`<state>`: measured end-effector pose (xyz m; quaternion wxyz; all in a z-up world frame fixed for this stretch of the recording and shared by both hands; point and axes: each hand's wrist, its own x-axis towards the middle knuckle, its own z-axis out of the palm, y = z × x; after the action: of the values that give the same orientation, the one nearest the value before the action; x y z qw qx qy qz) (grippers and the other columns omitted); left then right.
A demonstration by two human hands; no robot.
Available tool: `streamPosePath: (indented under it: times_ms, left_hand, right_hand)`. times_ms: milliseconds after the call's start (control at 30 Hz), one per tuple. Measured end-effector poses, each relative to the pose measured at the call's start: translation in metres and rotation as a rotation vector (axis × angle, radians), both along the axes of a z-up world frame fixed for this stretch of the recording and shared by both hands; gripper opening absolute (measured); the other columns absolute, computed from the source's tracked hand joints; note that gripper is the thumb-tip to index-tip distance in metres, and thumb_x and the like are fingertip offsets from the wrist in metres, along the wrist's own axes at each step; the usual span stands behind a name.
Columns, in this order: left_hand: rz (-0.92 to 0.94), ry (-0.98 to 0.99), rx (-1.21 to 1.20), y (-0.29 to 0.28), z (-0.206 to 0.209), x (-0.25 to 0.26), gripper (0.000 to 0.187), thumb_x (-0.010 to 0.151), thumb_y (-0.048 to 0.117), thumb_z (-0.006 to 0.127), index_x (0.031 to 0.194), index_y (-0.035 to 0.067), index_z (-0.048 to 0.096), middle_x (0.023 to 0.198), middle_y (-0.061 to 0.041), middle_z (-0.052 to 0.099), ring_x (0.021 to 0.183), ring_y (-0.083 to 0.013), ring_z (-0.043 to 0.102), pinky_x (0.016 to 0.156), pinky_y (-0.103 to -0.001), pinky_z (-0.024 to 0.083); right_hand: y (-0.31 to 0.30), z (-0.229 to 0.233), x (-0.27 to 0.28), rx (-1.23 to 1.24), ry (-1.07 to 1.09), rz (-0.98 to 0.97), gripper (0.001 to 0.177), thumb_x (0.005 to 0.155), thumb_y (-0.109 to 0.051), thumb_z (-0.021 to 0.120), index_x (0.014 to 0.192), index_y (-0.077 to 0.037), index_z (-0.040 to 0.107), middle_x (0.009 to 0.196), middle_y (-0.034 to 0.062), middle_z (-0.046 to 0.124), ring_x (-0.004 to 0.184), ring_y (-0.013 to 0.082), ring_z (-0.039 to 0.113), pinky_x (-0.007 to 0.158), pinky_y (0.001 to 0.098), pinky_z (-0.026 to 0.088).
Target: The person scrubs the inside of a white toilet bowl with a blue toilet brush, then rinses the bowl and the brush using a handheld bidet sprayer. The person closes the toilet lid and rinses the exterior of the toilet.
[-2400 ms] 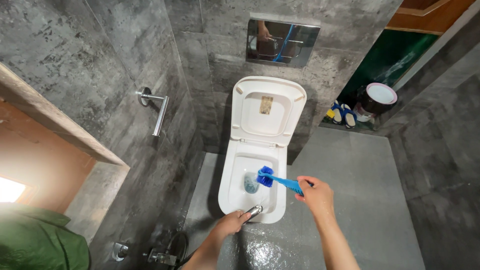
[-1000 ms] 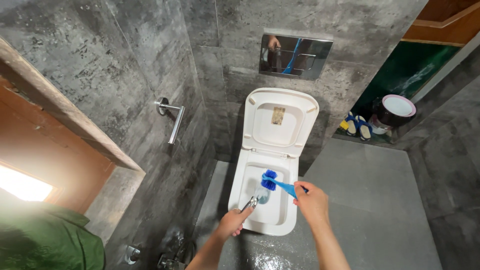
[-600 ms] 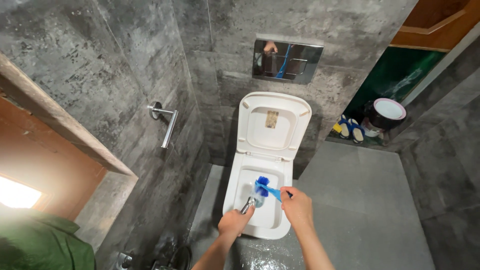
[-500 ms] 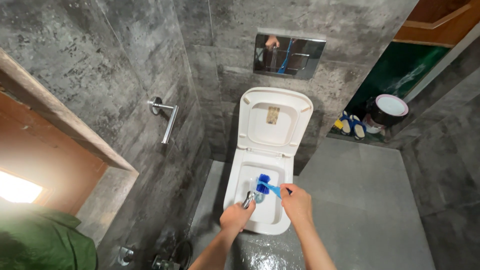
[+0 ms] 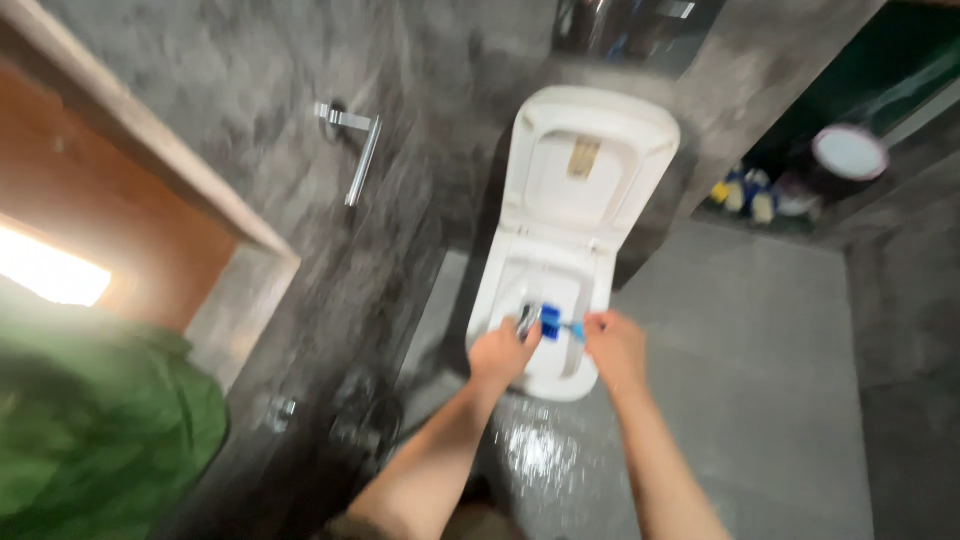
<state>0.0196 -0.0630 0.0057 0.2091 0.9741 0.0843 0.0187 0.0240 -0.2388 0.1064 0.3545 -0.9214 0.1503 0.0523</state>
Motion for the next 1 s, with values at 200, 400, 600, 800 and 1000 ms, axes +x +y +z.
streamPosePath:
  times_ms: [200, 400, 600, 800, 1000]
  left_hand:
    - [-0.051, 0.333, -0.161, 0.006, 0.056, 0.007, 0.063, 0.098, 0.067, 0.034, 0.124, 0.012, 0.051, 0.107, -0.019, 0.075, 0.106, -0.0405, 0.073, 0.088, -0.054, 0.060]
    - [-0.110, 0.290, -0.078, 0.005, 0.044, 0.008, 0.053, 0.101, 0.063, 0.034, 0.124, 0.017, 0.050, 0.099, -0.014, 0.075, 0.100, -0.0369, 0.076, 0.083, -0.051, 0.062]
    - [-0.158, 0.311, -0.106, 0.007, 0.051, 0.005, 0.056, 0.098, 0.064, 0.034, 0.116, 0.013, 0.051, 0.098, -0.018, 0.075, 0.098, -0.0389, 0.076, 0.082, -0.052, 0.062]
    - [-0.158, 0.343, -0.108, 0.006, 0.038, 0.007, 0.058, 0.097, 0.063, 0.037, 0.116, 0.011, 0.052, 0.102, -0.019, 0.075, 0.102, -0.0400, 0.075, 0.085, -0.052, 0.061]
    - [-0.106, 0.434, -0.181, 0.021, 0.040, 0.008, 0.061, 0.096, 0.062, 0.039, 0.121, 0.009, 0.051, 0.105, -0.022, 0.074, 0.106, -0.0429, 0.073, 0.088, -0.053, 0.060]
  right_hand:
    - [0.006, 0.018, -0.001, 0.123, 0.033, -0.092, 0.029, 0.091, -0.027, 0.061, 0.106, -0.012, 0.080, 0.088, 0.0124, 0.078, 0.066, 0.0251, 0.076, 0.068, 0.0341, 0.061]
    - [0.019, 0.043, -0.011, 0.171, 0.068, -0.120, 0.029, 0.091, -0.024, 0.062, 0.112, -0.013, 0.079, 0.099, 0.0149, 0.077, 0.069, 0.0250, 0.076, 0.064, 0.0335, 0.063]
    - [0.019, 0.021, -0.004, 0.195, 0.048, -0.120, 0.030, 0.092, -0.025, 0.063, 0.113, -0.011, 0.079, 0.094, 0.0182, 0.076, 0.070, 0.0242, 0.076, 0.067, 0.0317, 0.063]
    - [0.031, 0.024, -0.010, 0.204, 0.025, -0.138, 0.032, 0.093, -0.023, 0.061, 0.116, -0.008, 0.078, 0.088, 0.0190, 0.077, 0.073, 0.0246, 0.077, 0.071, 0.0334, 0.061]
    - [0.032, 0.052, -0.013, 0.184, 0.052, -0.120, 0.030, 0.092, -0.026, 0.062, 0.114, -0.013, 0.079, 0.074, 0.0131, 0.076, 0.072, 0.0244, 0.076, 0.068, 0.0318, 0.061]
